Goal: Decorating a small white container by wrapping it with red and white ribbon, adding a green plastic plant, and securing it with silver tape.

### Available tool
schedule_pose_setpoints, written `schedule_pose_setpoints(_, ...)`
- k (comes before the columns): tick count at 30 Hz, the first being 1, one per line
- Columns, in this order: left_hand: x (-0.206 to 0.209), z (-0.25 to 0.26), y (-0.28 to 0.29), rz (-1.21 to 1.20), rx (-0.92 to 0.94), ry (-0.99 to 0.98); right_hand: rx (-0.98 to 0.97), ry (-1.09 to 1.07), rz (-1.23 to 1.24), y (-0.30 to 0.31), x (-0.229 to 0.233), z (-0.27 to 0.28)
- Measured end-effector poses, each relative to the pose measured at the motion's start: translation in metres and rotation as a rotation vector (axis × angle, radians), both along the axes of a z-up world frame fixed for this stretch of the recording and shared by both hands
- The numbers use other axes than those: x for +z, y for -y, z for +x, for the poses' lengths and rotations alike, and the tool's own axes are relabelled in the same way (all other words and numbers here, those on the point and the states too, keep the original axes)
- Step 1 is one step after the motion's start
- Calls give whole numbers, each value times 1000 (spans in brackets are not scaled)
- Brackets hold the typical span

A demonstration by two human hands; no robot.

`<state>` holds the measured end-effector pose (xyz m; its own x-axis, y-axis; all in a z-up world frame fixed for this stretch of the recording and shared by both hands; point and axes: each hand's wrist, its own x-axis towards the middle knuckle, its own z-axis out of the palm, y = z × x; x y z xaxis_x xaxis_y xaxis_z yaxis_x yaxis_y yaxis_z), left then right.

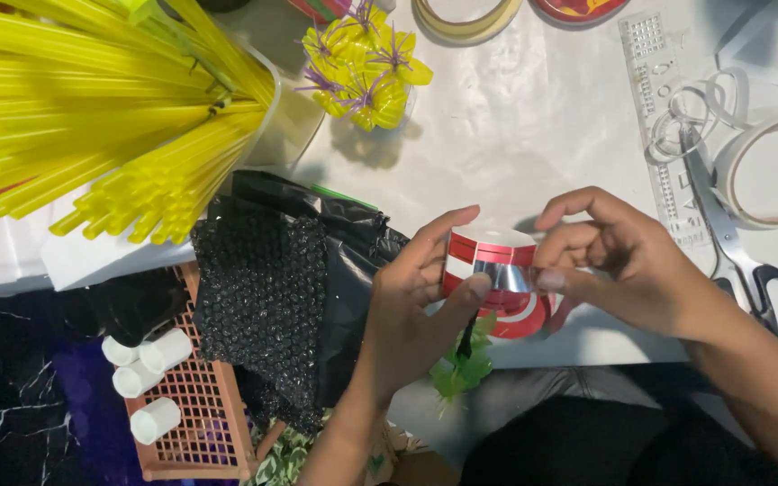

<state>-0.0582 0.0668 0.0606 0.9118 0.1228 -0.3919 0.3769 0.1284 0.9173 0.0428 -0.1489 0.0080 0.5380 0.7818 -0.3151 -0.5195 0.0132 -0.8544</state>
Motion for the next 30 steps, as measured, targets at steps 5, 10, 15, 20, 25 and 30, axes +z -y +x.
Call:
schedule_pose_setpoints(5, -2, -5, 1, 9, 52, -14, -148, 236, -186, 3, 0, -13)
schedule_pose_setpoints(10, -8, -8, 10, -268, 93, 67, -235, 315, -141, -5, 0, -21)
schedule_pose_setpoints(15, -7, -5, 13, -456, 63, 49, -222, 195, 45, 2, -12, -9)
schedule_pose_setpoints(20, -14, -8, 19, -551, -12, 65, -41, 136, 128, 9, -15, 7)
schedule_pose_setpoints(25, -18, -6, 24, -451, -86, 153, -31, 160, 235, 10, -16, 13)
schedule_pose_setpoints(30, -18, -6, 26, -415, 4, 178, -209, 394, 95, 11, -10, 11)
